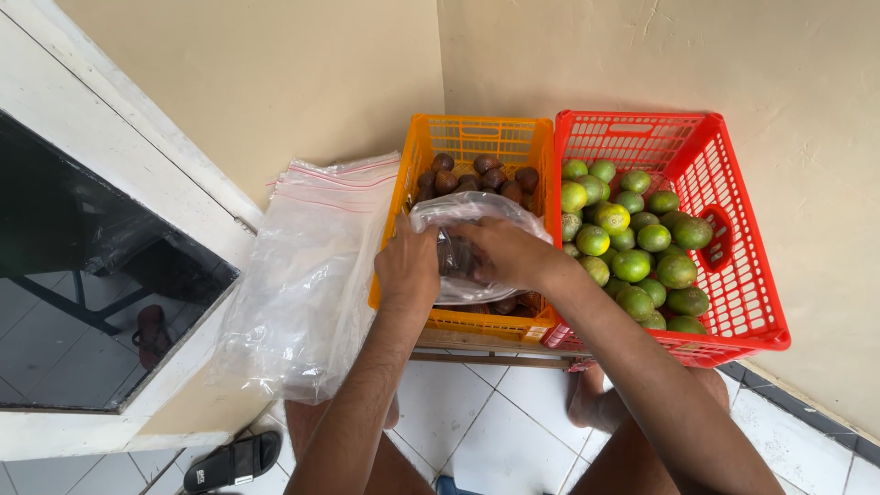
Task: The person opens a clear plastic bag and places several green citrus fruits from a red basket into the bag. The person then seals the bag and sets it aside.
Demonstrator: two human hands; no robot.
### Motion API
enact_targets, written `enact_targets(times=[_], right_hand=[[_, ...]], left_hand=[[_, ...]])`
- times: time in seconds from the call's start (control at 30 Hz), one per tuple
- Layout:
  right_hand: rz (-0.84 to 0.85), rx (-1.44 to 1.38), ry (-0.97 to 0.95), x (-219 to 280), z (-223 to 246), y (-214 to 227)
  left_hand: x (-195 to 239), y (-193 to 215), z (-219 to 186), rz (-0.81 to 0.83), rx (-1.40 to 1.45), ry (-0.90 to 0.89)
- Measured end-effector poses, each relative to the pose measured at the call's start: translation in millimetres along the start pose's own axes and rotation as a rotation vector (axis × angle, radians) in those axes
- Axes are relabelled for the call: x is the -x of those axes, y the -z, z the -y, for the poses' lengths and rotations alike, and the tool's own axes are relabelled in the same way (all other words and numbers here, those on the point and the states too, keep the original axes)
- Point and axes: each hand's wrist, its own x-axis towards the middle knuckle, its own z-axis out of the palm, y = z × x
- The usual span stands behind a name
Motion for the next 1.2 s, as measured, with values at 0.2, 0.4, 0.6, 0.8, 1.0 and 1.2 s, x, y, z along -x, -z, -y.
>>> enact_targets(times=[0.2, 0.4, 0.6, 0.8, 1.0, 1.2], right_hand=[[-0.222, 0.586, -0.200, -29, -65, -41], [-0.144, 0.632, -0.276, -10, -37, -29], [-0.233, 0.565, -0.066, -21, -41, -32], [-0.024, 0.502, -0.058, -13, -23, -12], [-0.012, 0.531, -0.050, -38, -81, -51], [0.042, 0.233, 0.066, 19, -12, 19]], left_hand=[[-32, -42, 10, 0.121, -0.186, 0.001], [-34, -31, -15, 0.201, -0.349, 0.033], [-24, 8, -24, 0.083, -0.340, -0.090], [-23, 18, -21, 0.081, -0.171, -0.083], [-34, -26, -17, 0.225, -0.429, -0.020], [-18, 19, -6, 0.265, -0.118, -0.130]])
